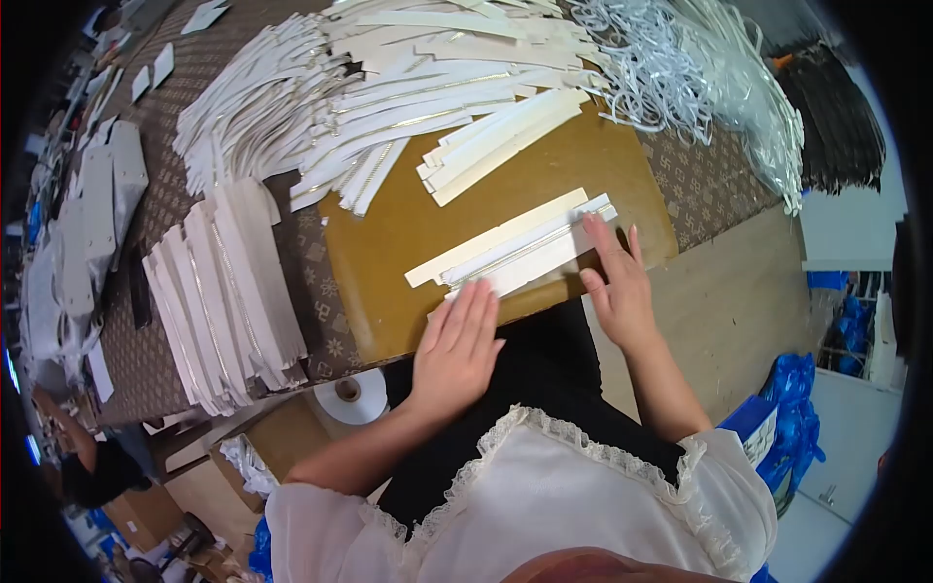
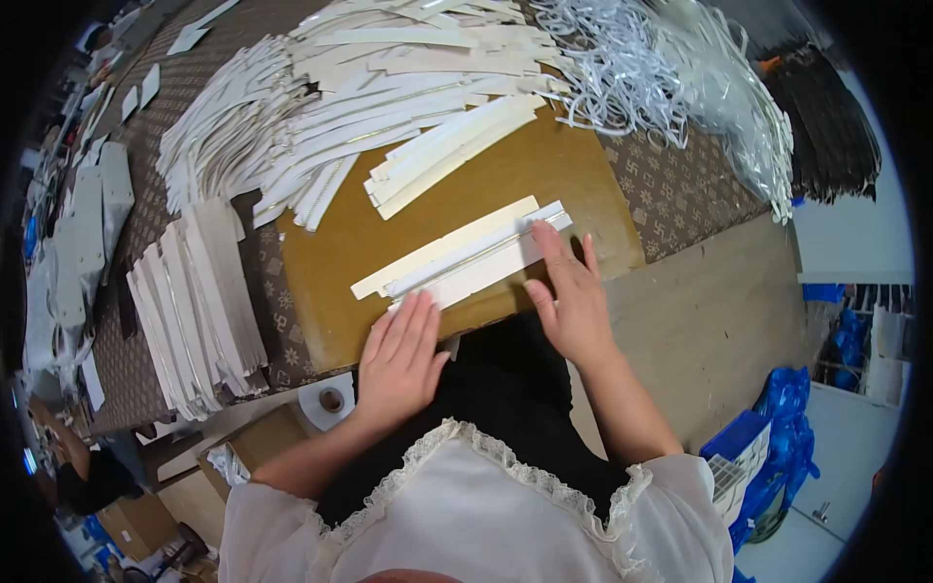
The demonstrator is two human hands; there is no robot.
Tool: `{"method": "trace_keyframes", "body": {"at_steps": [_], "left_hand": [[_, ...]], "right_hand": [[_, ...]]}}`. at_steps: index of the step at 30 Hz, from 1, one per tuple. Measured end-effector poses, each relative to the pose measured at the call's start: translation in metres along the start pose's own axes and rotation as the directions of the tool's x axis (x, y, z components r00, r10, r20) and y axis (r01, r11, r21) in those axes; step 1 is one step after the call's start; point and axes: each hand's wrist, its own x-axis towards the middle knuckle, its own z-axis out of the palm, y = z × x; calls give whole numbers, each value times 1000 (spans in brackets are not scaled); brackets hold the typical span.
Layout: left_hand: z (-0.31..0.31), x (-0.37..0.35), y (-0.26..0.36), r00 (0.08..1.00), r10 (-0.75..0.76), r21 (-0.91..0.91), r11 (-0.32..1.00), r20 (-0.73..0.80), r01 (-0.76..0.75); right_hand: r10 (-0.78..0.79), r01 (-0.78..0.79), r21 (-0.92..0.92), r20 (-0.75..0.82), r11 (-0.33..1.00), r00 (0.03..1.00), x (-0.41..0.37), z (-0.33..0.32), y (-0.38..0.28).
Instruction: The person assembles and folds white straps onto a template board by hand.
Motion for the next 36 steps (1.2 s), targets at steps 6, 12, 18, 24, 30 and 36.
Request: {"method": "trace_keyframes", "body": {"at_steps": [6, 12, 18, 24, 30, 36], "left_hand": [[-9, -21, -12, 979, -86, -42, 996, -184, 80], [-18, -4, -19, 949, -122, -184, 980, -291, 69], [-45, 13, -36, 947, -247, -356, 920, -205, 163], [-34, 79, -56, 817, -272, -322, 940, -508, 113], [6, 109, -91, 824, -519, -778, 606, -229, 165], [-7, 98, -88, 874, -482, -949, 299, -63, 97]], "right_hand": [[391, -410, 539, 157, 736, 907, 46, -22, -7], [-375, 402, 65, -246, 914, 894, 131, 30, -35], [-492, 507, -50, 177, 861, 853, 171, 53, -39], [-481, 480, 46, 145, 876, 864, 169, 48, -44], [-643, 648, 104, -81, 755, 762, 149, 23, -62], [-696, 707, 75, -127, 703, 707, 145, 12, -81]]}}
